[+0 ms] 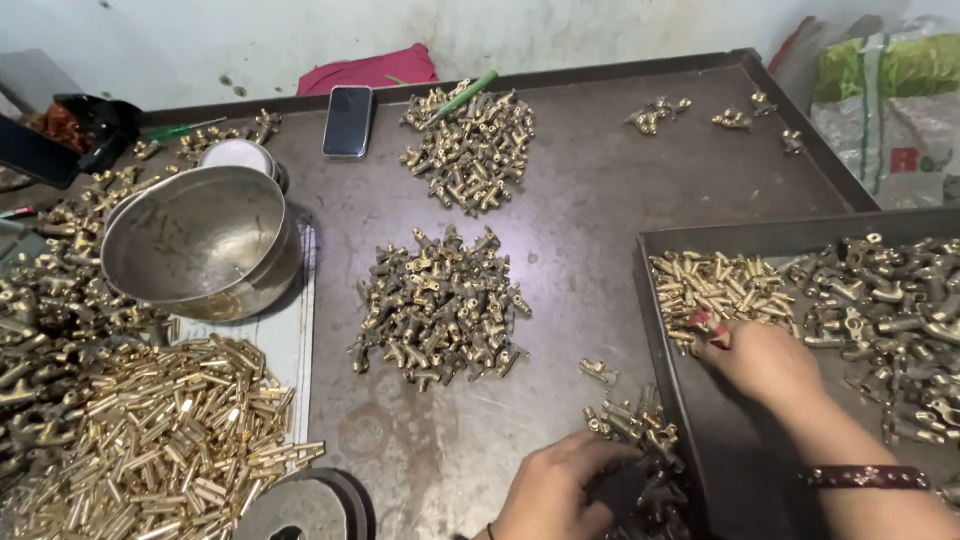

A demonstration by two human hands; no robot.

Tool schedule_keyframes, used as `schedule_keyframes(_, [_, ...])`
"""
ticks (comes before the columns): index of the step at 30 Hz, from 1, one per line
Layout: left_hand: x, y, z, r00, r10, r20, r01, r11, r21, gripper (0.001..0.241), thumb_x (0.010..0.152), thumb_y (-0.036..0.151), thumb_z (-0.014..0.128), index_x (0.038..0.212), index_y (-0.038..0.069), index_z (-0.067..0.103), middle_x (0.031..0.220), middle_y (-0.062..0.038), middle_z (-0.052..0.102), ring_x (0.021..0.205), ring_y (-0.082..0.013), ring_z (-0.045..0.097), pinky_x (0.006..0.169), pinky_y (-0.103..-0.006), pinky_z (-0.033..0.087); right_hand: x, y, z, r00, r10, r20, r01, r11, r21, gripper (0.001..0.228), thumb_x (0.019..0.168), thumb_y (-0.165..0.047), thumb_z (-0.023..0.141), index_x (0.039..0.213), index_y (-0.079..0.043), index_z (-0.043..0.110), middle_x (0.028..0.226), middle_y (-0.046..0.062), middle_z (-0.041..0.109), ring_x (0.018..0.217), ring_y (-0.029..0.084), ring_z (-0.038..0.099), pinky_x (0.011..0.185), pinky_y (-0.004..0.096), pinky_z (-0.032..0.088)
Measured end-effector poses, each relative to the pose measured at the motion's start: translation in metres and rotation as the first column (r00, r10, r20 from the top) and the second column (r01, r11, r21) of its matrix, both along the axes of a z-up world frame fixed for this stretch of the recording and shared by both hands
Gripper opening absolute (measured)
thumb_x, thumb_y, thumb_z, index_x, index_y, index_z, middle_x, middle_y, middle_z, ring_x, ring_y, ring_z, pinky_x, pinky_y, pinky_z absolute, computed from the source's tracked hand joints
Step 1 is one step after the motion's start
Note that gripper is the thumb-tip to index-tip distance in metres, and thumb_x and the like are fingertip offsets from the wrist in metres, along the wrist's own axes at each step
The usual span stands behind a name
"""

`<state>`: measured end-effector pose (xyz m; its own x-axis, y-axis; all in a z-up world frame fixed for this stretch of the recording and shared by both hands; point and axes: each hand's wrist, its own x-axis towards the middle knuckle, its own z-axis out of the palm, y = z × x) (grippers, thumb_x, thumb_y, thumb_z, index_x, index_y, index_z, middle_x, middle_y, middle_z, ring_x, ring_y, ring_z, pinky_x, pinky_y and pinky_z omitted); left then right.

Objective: The recorder is inspecting, cleaning, and sorting small brass metal fittings at a workbench, using a small cloth and pliers.

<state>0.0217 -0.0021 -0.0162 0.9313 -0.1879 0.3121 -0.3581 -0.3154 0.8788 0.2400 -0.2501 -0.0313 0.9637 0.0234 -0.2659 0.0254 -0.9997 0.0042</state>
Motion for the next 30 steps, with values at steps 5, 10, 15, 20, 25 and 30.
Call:
schedule_keyframes(5, [0.002,-0.008,-0.008,0.993,0.076,-0.089,-0.079,0.996,-0.035,0.049,0.072,-0.001,0.061,0.118,0.009,0.072,0.110,-0.014,0.074,0.107,-0.0325,0.073,0.096,-0.0377,0.057,0.004,-0.004,-0.018,1.000,0.013,0.015,-0.013,1.000,0.021,0.038,0.085,-0.044,0.072,0.112,-0.018,0.075,0.101,0.013,0.077,0.096,0.035,0.074,0.085,0.049,0.059])
schedule_keyframes(10, [-0.006,-0.011,0.018,0.989,0.094,-0.116,-0.101,0.993,-0.056,0.049,0.072,-0.003,0.063,0.119,0.007,0.070,0.106,-0.014,0.071,0.101,-0.0315,0.071,0.091,-0.0366,0.056,-0.024,-0.005,-0.003,0.995,-0.046,0.085,0.023,0.965,0.260,0.034,0.086,-0.035,0.075,0.108,-0.009,0.071,0.095,0.016,0.077,0.088,0.034,0.073,0.080,0.044,0.057])
schedule_keyframes(15, [-0.011,-0.019,0.035,0.949,0.280,-0.148,-0.301,0.943,-0.143,0.061,0.072,-0.006,0.061,0.130,0.011,0.066,0.100,-0.009,0.069,0.090,-0.0206,0.071,0.082,-0.0291,0.058,-0.129,0.035,0.016,0.906,0.241,-0.347,0.361,-0.013,0.933,0.021,0.099,-0.010,0.061,0.108,0.004,0.074,0.087,0.008,0.077,0.066,0.007,0.068,0.060,0.023,0.052])
schedule_keyframes(20, [-0.011,-0.021,0.015,0.950,0.294,-0.104,-0.312,0.895,-0.320,0.038,0.082,-0.005,0.067,0.120,0.003,0.072,0.098,-0.008,0.074,0.091,-0.0164,0.071,0.082,-0.0271,0.058,-0.143,0.027,0.009,0.950,0.095,-0.298,0.297,0.027,0.955,0.022,0.099,-0.013,0.062,0.116,-0.003,0.072,0.076,0.008,0.065,0.050,0.009,0.047,0.042,0.023,0.036])
schedule_keyframes(25, [-0.012,-0.016,0.002,0.864,-0.133,-0.486,-0.301,0.636,-0.711,0.018,0.095,0.008,0.070,0.111,-0.001,0.072,0.076,-0.007,0.073,0.065,-0.0135,0.068,0.065,-0.0251,0.055,-0.185,0.048,0.052,0.896,-0.032,0.443,-0.444,-0.111,0.889,0.020,0.101,-0.008,0.059,0.120,-0.008,0.057,0.122,0.011,0.065,0.083,0.009,0.067,0.065,0.021,0.059])
schedule_keyframes(30, [-0.021,-0.009,-0.008,0.772,-0.438,-0.460,-0.277,0.420,-0.864,0.013,0.101,0.012,0.070,0.099,0.000,0.069,0.077,-0.008,0.070,0.055,-0.0147,0.064,0.051,-0.0264,0.050,-0.177,0.051,0.042,0.602,0.285,0.746,-0.783,0.030,0.621,0.031,0.084,-0.005,0.066,0.115,-0.006,0.063,0.107,0.008,0.068,0.103,0.017,0.066,0.089,0.031,0.052])
